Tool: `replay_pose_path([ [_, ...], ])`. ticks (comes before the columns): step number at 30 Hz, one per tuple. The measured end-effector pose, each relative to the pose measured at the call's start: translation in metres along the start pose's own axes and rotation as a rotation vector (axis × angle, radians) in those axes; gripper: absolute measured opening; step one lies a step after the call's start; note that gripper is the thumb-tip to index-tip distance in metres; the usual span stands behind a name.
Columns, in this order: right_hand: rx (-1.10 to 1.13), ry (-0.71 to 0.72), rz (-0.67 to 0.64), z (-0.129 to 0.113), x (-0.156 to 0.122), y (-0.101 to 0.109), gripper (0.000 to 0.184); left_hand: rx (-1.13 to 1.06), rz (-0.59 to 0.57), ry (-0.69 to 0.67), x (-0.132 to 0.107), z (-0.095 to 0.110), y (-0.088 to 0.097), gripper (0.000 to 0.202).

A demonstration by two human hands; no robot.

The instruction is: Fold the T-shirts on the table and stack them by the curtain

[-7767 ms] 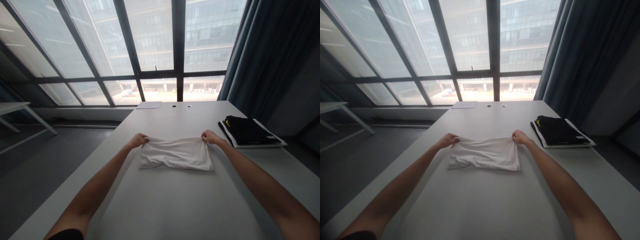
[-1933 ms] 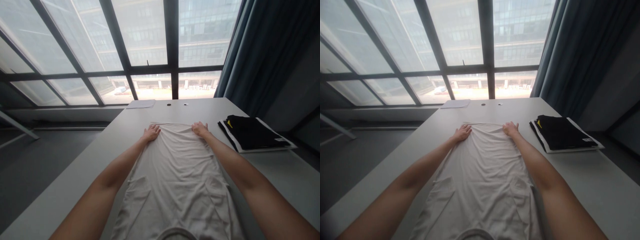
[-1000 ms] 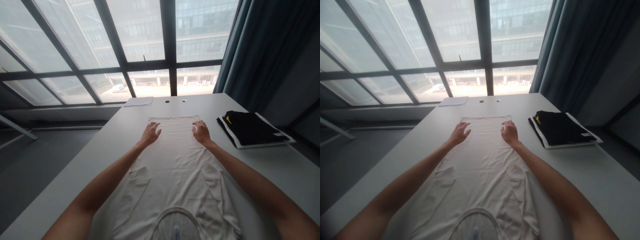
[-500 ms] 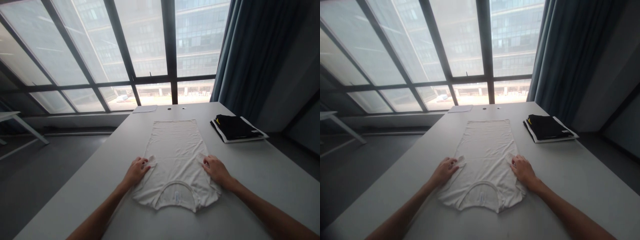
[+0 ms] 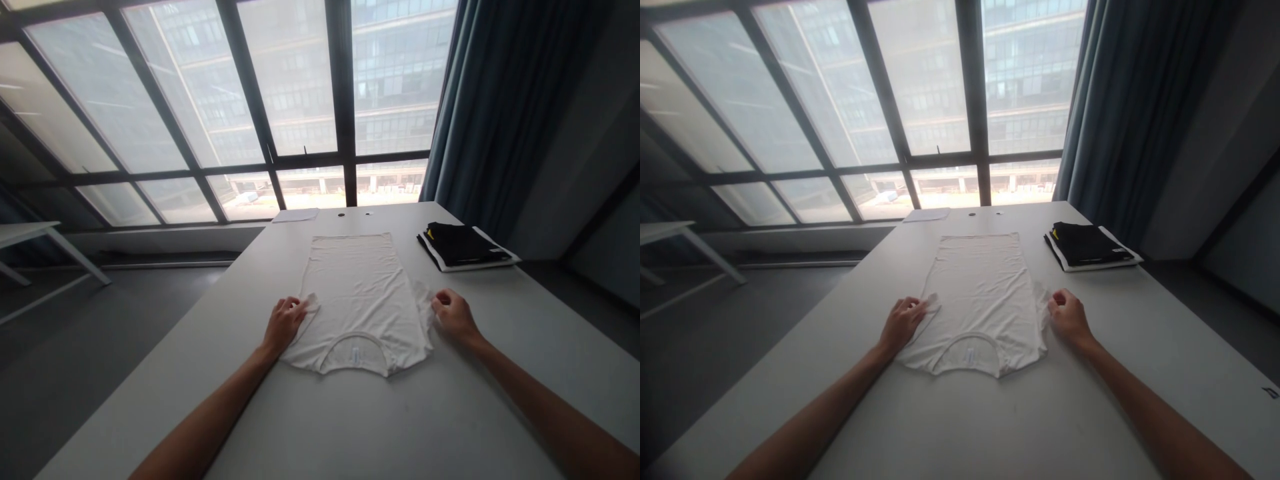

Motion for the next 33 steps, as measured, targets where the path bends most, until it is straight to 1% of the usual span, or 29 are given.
replay_pose_path([
  [3, -0.070, -0.100, 0.041, 0.032, -0.015, 0.017, 0.018, -0.048, -0.012, -0.003, 0.000, -0.004, -0.003, 0.038],
  [5, -0.175, -0.149, 0.050, 0.051, -0.024, 0.026, 0.023, -0.077, -0.015, 0.002, 0.002, -0.008, -0.006, 0.035],
  [6, -0.244, -0.149, 0.067, 0.057, -0.027, 0.031, 0.027, -0.089, -0.016, 0.009, 0.002, -0.010, -0.008, 0.033],
  [8, -0.377, -0.096, 0.112, 0.059, -0.032, 0.038, 0.031, -0.110, -0.024, 0.017, 0.005, -0.011, -0.011, 0.028],
  [10, -0.450, 0.000, 0.131, 0.051, -0.033, 0.039, 0.032, -0.140, -0.044, 0.007, 0.009, -0.009, -0.013, 0.025],
  [12, -0.464, 0.087, 0.088, 0.041, -0.033, 0.033, 0.032, -0.197, -0.037, -0.001, 0.012, -0.006, -0.011, 0.024],
  [13, -0.468, 0.117, 0.052, 0.037, -0.033, 0.029, 0.032, -0.240, -0.008, 0.016, 0.013, -0.008, -0.008, 0.025],
  [14, -0.479, 0.131, 0.017, 0.034, -0.034, 0.024, 0.032, -0.292, 0.033, 0.056, 0.014, -0.014, -0.004, 0.026],
  [15, -0.501, 0.130, -0.017, 0.032, -0.035, 0.019, 0.033, -0.348, 0.083, 0.122, 0.012, -0.025, 0.002, 0.027],
  [16, -0.531, 0.115, -0.046, 0.032, -0.037, 0.015, 0.034, -0.402, 0.133, 0.210, 0.009, -0.040, 0.007, 0.027],
  [18, -0.594, 0.068, -0.078, 0.033, -0.042, 0.011, 0.034, -0.472, 0.204, 0.418, -0.005, -0.077, 0.017, 0.030],
  [20, -0.632, 0.040, -0.061, 0.030, -0.046, 0.011, 0.035, -0.434, 0.196, 0.582, -0.024, -0.110, 0.026, 0.038],
  [21, -0.638, 0.045, -0.043, 0.026, -0.047, 0.012, 0.036, -0.359, 0.186, 0.622, -0.033, -0.120, 0.032, 0.044],
  [22, -0.636, 0.064, -0.025, 0.019, -0.047, 0.011, 0.038, -0.258, 0.184, 0.626, -0.039, -0.124, 0.038, 0.050],
  [23, -0.626, 0.096, -0.019, 0.010, -0.046, 0.009, 0.039, -0.150, 0.194, 0.590, -0.042, -0.121, 0.044, 0.054],
  [24, -0.607, 0.138, -0.031, -0.001, -0.044, 0.003, 0.039, -0.057, 0.214, 0.521, -0.042, -0.111, 0.049, 0.056],
  [26, -0.559, 0.230, -0.106, -0.025, -0.037, -0.015, 0.038, 0.024, 0.230, 0.320, -0.032, -0.077, 0.050, 0.051],
  [27, -0.540, 0.266, -0.152, -0.035, -0.033, -0.027, 0.038, 0.011, 0.194, 0.210, -0.024, -0.058, 0.046, 0.047],
  [28, -0.529, 0.290, -0.193, -0.044, -0.030, -0.039, 0.040, -0.019, 0.131, 0.113, -0.015, -0.040, 0.038, 0.045],
  [30, -0.535, 0.304, -0.254, -0.054, -0.025, -0.062, 0.044, -0.052, -0.025, -0.014, 0.002, -0.014, 0.016, 0.045],
  [31, -0.546, 0.297, -0.279, -0.054, -0.023, -0.071, 0.047, -0.044, -0.097, -0.042, 0.008, -0.008, 0.005, 0.046],
  [33, -0.568, 0.276, -0.330, -0.048, -0.022, -0.083, 0.052, 0.003, -0.207, -0.047, 0.013, -0.007, -0.014, 0.051],
])
Point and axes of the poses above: each hand's wrist, its own x-axis towards the middle knuckle, its own y-axis out of the back of the hand, z = x × y, the point moved 6 cm from there along x, towards the middle knuckle, and after that the axes turned 11 degrees about -z, right-handed, at the moved point
